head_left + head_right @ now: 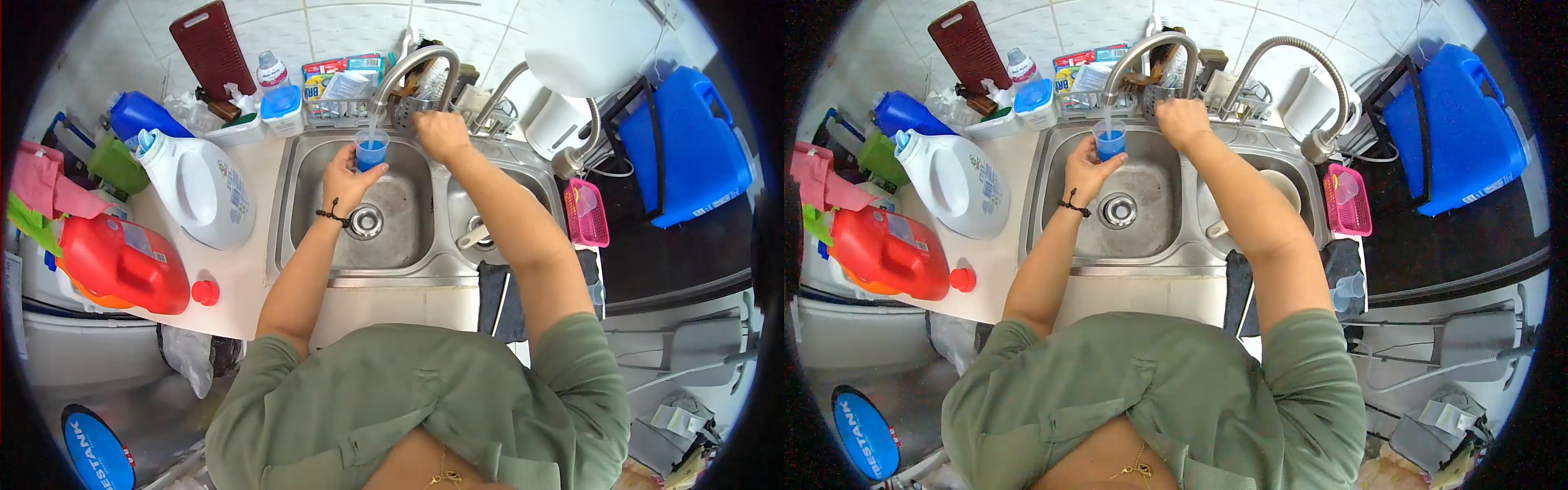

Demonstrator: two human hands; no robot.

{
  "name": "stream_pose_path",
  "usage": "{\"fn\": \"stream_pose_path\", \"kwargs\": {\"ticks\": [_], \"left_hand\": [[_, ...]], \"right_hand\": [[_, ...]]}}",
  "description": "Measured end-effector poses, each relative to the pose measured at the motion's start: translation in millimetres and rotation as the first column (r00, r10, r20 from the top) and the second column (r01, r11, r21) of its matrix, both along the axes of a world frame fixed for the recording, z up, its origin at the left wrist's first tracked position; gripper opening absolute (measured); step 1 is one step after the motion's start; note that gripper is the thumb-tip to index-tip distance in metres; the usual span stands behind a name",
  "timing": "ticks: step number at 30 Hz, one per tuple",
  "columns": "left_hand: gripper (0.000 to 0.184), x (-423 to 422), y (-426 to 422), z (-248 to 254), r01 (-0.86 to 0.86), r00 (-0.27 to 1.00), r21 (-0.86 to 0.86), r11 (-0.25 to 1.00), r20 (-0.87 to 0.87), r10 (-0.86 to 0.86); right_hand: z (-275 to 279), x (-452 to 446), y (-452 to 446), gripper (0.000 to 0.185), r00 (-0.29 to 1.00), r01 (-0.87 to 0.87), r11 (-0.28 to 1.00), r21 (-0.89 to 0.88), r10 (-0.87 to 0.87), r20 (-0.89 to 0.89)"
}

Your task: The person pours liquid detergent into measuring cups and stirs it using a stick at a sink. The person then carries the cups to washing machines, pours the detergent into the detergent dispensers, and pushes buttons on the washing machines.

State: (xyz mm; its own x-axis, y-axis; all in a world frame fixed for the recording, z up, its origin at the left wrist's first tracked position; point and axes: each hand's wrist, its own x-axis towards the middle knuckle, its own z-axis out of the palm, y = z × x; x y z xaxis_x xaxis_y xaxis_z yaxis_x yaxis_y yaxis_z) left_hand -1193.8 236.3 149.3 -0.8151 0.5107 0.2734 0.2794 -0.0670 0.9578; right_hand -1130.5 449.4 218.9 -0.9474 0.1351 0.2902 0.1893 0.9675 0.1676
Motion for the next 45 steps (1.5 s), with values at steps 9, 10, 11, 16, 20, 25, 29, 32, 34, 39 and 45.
{"fn": "stream_pose_path", "kwargs": {"ticks": [9,10,11,16,20,25,29,32,34,39,45], "left_hand": [[0.053,-0.2,4.9,5.3,-0.011,1.0,0.043,0.999,-0.006,0.012],[0.053,4.6,4.7,5.6,0.001,1.0,0.072,0.997,0.013,-0.002],[0.051,7.3,2.4,5.7,0.005,1.0,0.029,1.0,-0.014,-0.005],[0.045,40.2,-15.6,17.6,0.083,0.982,-0.138,0.987,-0.16,-0.105],[0.045,77.2,-14.8,5.0,0.214,0.952,-0.231,0.949,-0.168,-0.256],[0.051,154.9,5.4,10.5,0.445,0.878,-0.15,0.883,-0.117,-0.463],[0.058,206.9,36.8,-12.5,0.514,0.745,-0.224,0.828,-0.363,-0.56],[0.063,228.2,51.1,-20.0,0.573,0.675,-0.334,0.748,-0.325,-0.662],[0.062,240.0,59.3,-22.9,0.563,0.635,-0.374,0.737,-0.375,-0.675],[0.066,263.9,66.2,-25.3,0.506,0.591,-0.541,0.672,-0.349,-0.727],[0.069,267.9,75.2,-29.7,0.531,0.493,-0.638,0.558,-0.303,-0.815]], "right_hand": [[13.5,-27.2,7.2,0.014,0.991,0.13,0.987,-0.094,-0.131,-0.008],[15.0,-23.3,3.1,0.015,0.992,0.109,0.988,-0.112,-0.116,-0.057],[15.5,-17.7,-0.3,0.016,0.989,0.094,0.987,-0.131,-0.109,-0.105],[41.3,91.6,-22.7,0.018,0.997,0.058,0.94,-0.337,-0.074,-0.036],[20.9,220.3,-43.0,0.019,0.925,0.309,0.879,-0.363,-0.189,0.328],[-14.4,337.3,-103.4,0.034,0.705,0.678,0.661,-0.321,-0.463,0.537],[-57.3,387.0,-126.3,0.024,0.622,0.758,0.378,-0.532,-0.664,0.414],[-50.8,400.4,-133.1,0.025,0.553,0.765,0.294,-0.573,-0.755,0.352],[-49.9,414.6,-135.1,0.017,0.565,0.676,0.311,-0.668,-0.801,0.198],[10.6,435.9,-147.4,0.014,0.509,0.47,0.422,-0.776,-0.847,-0.152],[39.4,439.8,-138.8,0.012,0.457,0.197,0.528,-0.826,-0.795,-0.4]]}}
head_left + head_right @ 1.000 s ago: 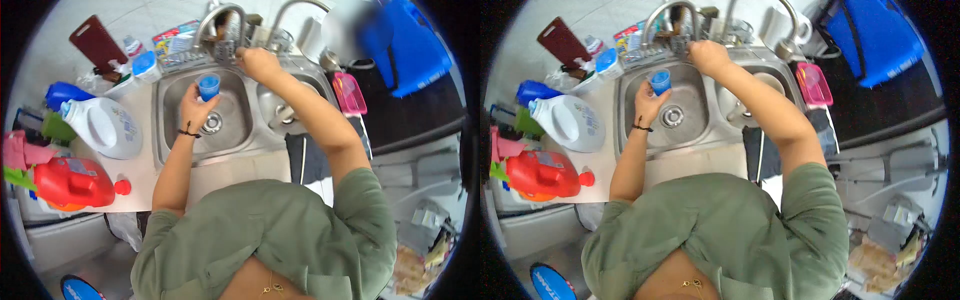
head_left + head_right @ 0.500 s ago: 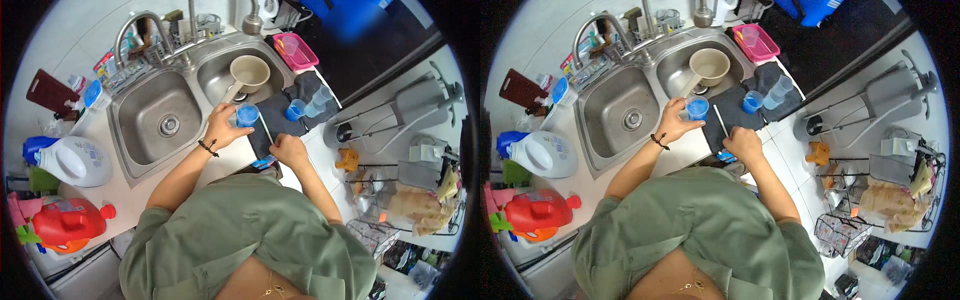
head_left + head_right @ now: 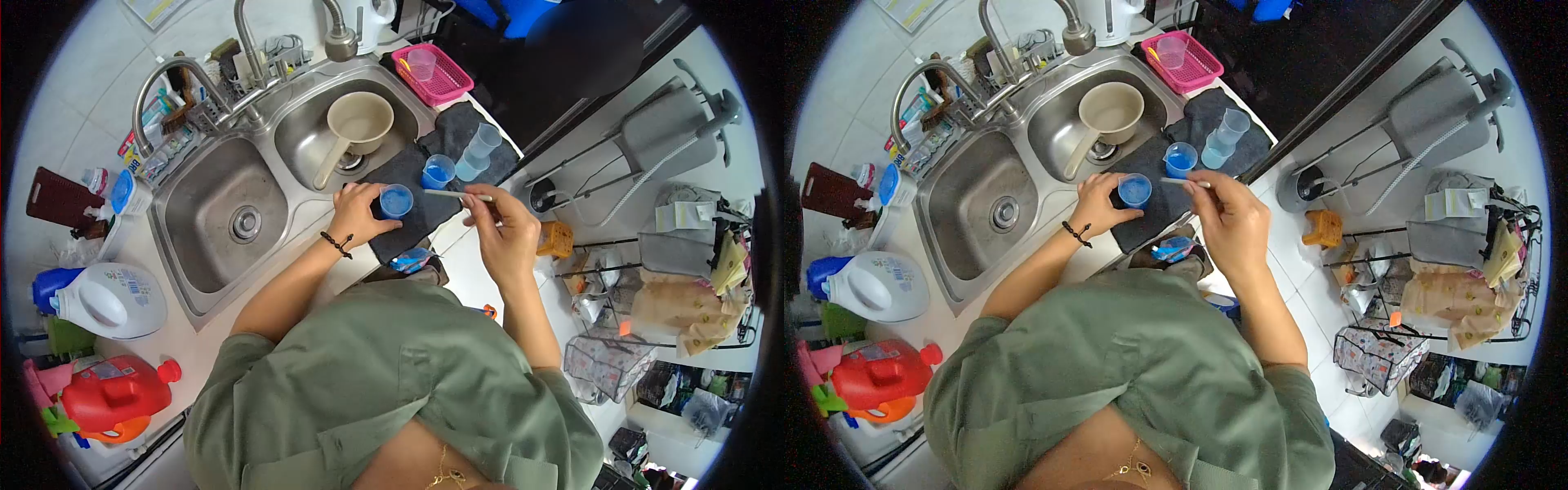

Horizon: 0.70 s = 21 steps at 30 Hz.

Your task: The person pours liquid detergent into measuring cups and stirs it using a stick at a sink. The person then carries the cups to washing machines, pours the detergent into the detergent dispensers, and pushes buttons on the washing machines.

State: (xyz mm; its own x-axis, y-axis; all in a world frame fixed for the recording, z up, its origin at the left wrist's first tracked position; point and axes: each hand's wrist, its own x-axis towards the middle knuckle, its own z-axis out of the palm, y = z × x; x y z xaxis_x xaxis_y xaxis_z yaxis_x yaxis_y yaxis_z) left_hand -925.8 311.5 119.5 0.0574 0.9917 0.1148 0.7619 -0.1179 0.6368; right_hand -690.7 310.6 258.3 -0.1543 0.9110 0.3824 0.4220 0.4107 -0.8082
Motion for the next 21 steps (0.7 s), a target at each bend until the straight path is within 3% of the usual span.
{"fn": "stream_pose_path", "kwargs": {"ticks": [2,3,5,6,8,11,13,14,17,20,21], "left_hand": [[0.075,-6.4,-1.6,24.0,0.109,0.991,-0.083,0.991,-0.062,-0.114],[0.075,-18.7,3.3,10.6,0.204,0.967,-0.11,0.973,0.179,-0.182],[0.074,-44.6,19.2,-5.8,0.392,0.745,-0.088,0.916,0.614,-0.26],[0.066,-56.8,24.9,2.1,0.465,0.602,-0.237,0.853,0.791,-0.109],[0.062,-57.3,46.3,12.4,0.398,0.7,-0.199,0.896,0.697,-0.156],[0.059,-41.7,80.2,14.7,0.352,0.84,-0.158,0.922,0.487,-0.238],[0.063,-28.1,95.3,26.3,0.394,0.895,-0.132,0.91,0.28,-0.347],[0.064,-22.1,103.3,25.5,0.429,0.877,-0.122,0.895,0.291,-0.381],[0.069,-6.2,126.2,10.0,0.522,0.821,-0.113,0.845,0.335,-0.462],[0.08,7.3,140.6,-9.3,0.569,0.779,-0.153,0.808,0.416,-0.47],[0.079,8.6,142.5,-13.3,0.552,0.806,-0.162,0.818,0.354,-0.474]], "right_hand": [[-0.1,-9.4,7.2,0.011,0.998,-0.07,0.997,-0.013,0.07,0.0],[-3.4,-16.4,10.2,0.011,0.993,-0.109,0.993,-0.035,0.11,0.034],[-14.4,-28.7,17.5,0.011,0.977,-0.184,0.98,-0.078,0.191,0.095],[-18.4,-31.2,21.8,0.012,0.96,-0.226,0.972,-0.07,0.235,0.154],[-26.1,-37.0,28.2,0.015,0.913,-0.305,0.95,-0.063,0.311,0.263],[-29.0,-41.5,39.1,0.018,0.916,-0.2,0.977,-0.067,0.211,0.34],[-31.8,-43.6,43.4,0.018,0.918,-0.281,0.952,-0.124,0.305,0.254],[-32.2,-45.1,44.8,0.017,0.914,-0.323,0.934,-0.15,0.349,0.207],[-30.6,-44.1,47.9,0.014,0.869,-0.299,0.939,-0.168,0.341,0.358],[-39.7,-46.6,50.9,0.013,0.903,-0.302,0.946,0.116,0.245,0.353],[-39.7,-46.7,49.8,0.013,0.9,-0.329,0.944,0.017,0.308,0.308]]}}
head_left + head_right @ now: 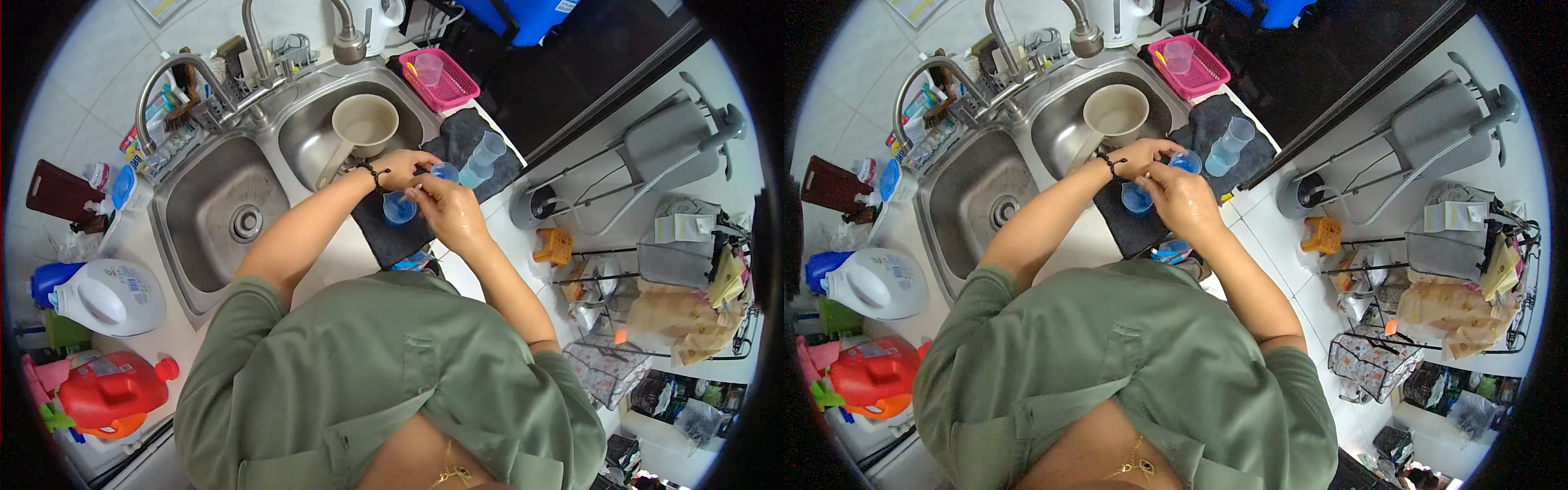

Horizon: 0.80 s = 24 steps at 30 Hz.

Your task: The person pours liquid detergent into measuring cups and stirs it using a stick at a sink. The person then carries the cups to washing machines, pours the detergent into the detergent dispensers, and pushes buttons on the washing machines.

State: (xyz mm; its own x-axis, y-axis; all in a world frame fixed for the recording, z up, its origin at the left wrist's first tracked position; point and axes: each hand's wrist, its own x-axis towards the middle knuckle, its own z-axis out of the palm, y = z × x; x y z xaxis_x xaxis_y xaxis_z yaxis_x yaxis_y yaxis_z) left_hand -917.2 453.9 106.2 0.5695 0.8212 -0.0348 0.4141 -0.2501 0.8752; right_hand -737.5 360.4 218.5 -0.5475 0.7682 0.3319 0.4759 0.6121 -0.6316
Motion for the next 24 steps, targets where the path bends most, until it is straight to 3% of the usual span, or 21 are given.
{"fn": "stream_pose_path", "kwargs": {"ticks": [2,5,7,10,11,14,17,20,21,23,24], "left_hand": [[0.077,3.7,-1.4,4.6,-0.013,0.993,0.061,0.998,-0.119,0.02],[0.069,6.6,-0.6,-2.6,-0.016,1.0,0.142,0.99,0.02,0.013],[0.074,4.3,2.8,-6.3,0.057,0.997,0.311,0.949,0.029,-0.069],[0.072,7.2,10.8,-3.6,0.151,0.987,0.104,0.983,-0.067,-0.144],[0.069,7.8,10.3,-3.9,0.144,0.989,0.167,0.975,-0.051,-0.138],[0.059,4.1,8.1,-1.8,0.112,0.993,0.352,0.929,-0.005,-0.118],[0.054,3.3,-1.9,8.2,-0.012,0.982,0.002,1.0,0.19,0.011],[0.053,-12.2,-18.7,26.9,-0.184,0.964,0.142,0.973,0.221,0.15],[0.054,-21.4,-24.9,34.4,-0.246,0.966,0.187,0.951,0.13,0.224],[0.056,-35.6,-46.5,47.1,-0.38,0.916,0.14,0.914,0.192,0.351],[0.058,-42.7,-57.1,49.7,-0.445,0.883,0.118,0.888,0.222,0.413]], "right_hand": [[5.2,0.3,-4.2,0.013,0.998,-0.059,0.974,-0.217,0.052,-0.037],[12.9,2.3,-1.2,0.014,0.987,0.073,0.997,0.006,-0.073,0.144],[6.3,2.6,-0.2,0.015,0.996,0.014,0.999,-0.03,-0.012,0.083],[9.1,1.8,0.0,0.017,0.996,-0.007,0.988,-0.152,0.021,0.091],[11.4,2.8,0.1,0.017,0.993,0.001,0.979,-0.204,0.023,0.116],[6.1,0.9,5.9,0.017,0.986,0.061,0.995,0.073,-0.072,0.148],[9.6,-0.5,3.0,0.016,0.994,-0.086,0.973,-0.213,0.1,0.054],[18.0,-1.3,1.1,0.016,0.978,0.027,0.995,0.096,-0.046,0.202],[15.7,-2.1,2.0,0.017,0.989,-0.018,0.999,0.03,0.013,0.15],[9.2,-4.1,3.8,0.018,0.992,-0.117,0.989,-0.095,0.121,0.035],[12.5,-3.7,3.4,0.018,0.992,-0.08,0.99,-0.117,0.09,0.083]]}}
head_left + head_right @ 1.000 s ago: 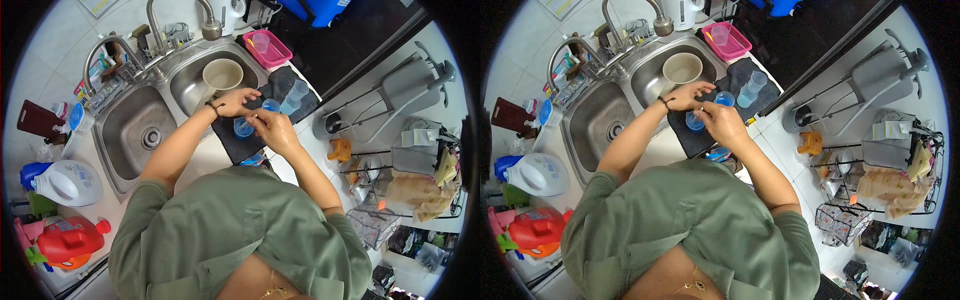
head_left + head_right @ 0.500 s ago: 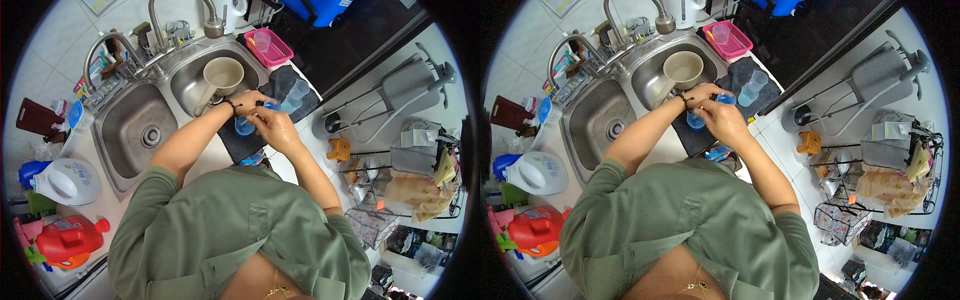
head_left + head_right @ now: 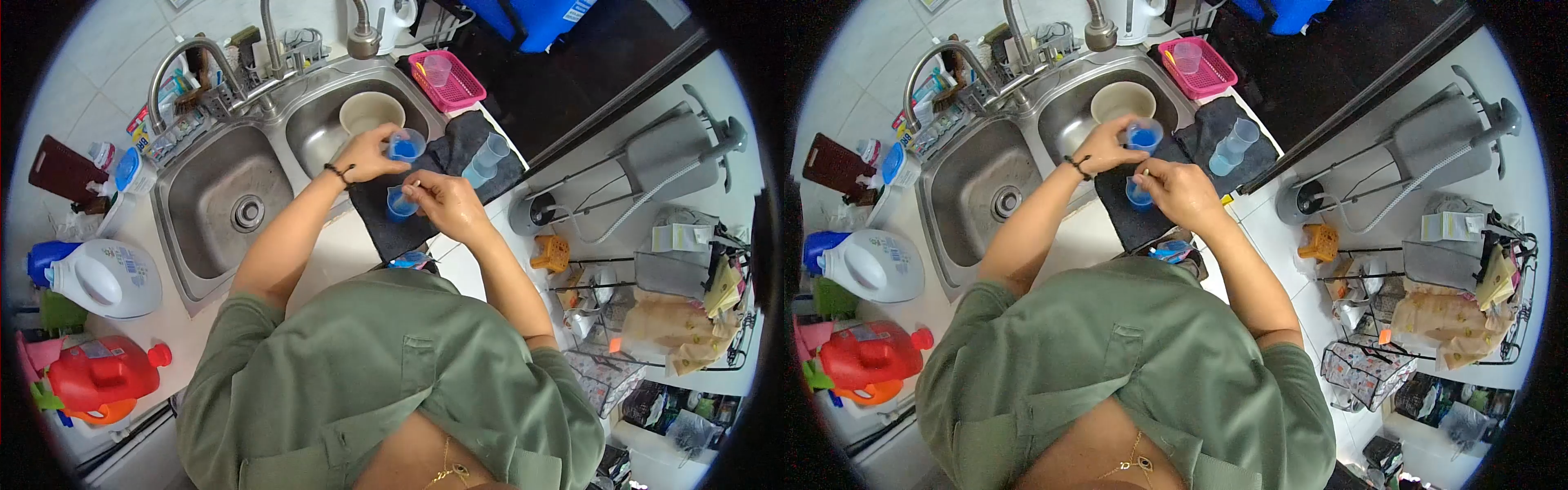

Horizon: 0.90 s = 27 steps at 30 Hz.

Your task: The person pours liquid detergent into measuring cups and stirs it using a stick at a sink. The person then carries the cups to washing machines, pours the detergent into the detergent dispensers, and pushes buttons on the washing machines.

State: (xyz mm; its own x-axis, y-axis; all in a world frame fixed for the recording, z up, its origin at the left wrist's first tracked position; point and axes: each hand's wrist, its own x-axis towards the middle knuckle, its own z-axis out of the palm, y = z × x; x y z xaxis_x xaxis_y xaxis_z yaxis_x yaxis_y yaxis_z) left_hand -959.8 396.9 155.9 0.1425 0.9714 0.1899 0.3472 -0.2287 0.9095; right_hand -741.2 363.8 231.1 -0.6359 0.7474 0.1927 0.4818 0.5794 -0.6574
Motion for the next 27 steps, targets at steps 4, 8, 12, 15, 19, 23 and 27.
{"fn": "stream_pose_path", "kwargs": {"ticks": [4,8,12,15,19,23,27], "left_hand": [[0.059,-34.3,-44.4,-8.4,-0.224,0.974,0.105,0.969,-0.008,0.226],[0.055,-49.5,-105.2,3.2,-0.414,0.908,0.062,0.908,-0.048,0.417],[0.051,-65.7,-154.8,1.1,-0.502,0.863,0.022,0.864,-0.05,0.503],[0.049,-73.1,-189.2,2.7,-0.546,0.837,0.007,0.837,-0.014,0.547],[0.049,-89.6,-226.9,-5.5,-0.597,0.798,0.014,0.802,-0.095,0.595],[0.047,-94.0,-247.9,-4.6,-0.626,0.78,-0.032,0.779,-0.034,0.625],[0.043,-98.6,-250.9,-2.8,-0.625,0.78,0.006,0.781,-0.034,0.625]], "right_hand": [[2.8,-1.1,3.3,0.017,0.996,0.069,0.997,0.019,-0.07,0.049],[2.1,-2.0,4.6,0.018,1.0,0.026,0.993,-0.112,-0.026,0.002],[0.4,-3.1,6.8,0.019,0.999,0.036,0.998,-0.052,-0.037,-0.017],[1.1,-2.7,9.9,0.017,1.0,0.017,0.974,-0.227,-0.011,0.028],[1.0,-9.2,5.6,0.019,0.997,0.016,0.996,-0.088,-0.023,-0.074],[3.3,-5.4,5.4,0.021,0.998,0.059,0.988,-0.142,-0.058,0.016],[-1.5,-5.2,3.7,0.021,0.997,0.048,0.979,-0.199,-0.057,-0.042]]}}
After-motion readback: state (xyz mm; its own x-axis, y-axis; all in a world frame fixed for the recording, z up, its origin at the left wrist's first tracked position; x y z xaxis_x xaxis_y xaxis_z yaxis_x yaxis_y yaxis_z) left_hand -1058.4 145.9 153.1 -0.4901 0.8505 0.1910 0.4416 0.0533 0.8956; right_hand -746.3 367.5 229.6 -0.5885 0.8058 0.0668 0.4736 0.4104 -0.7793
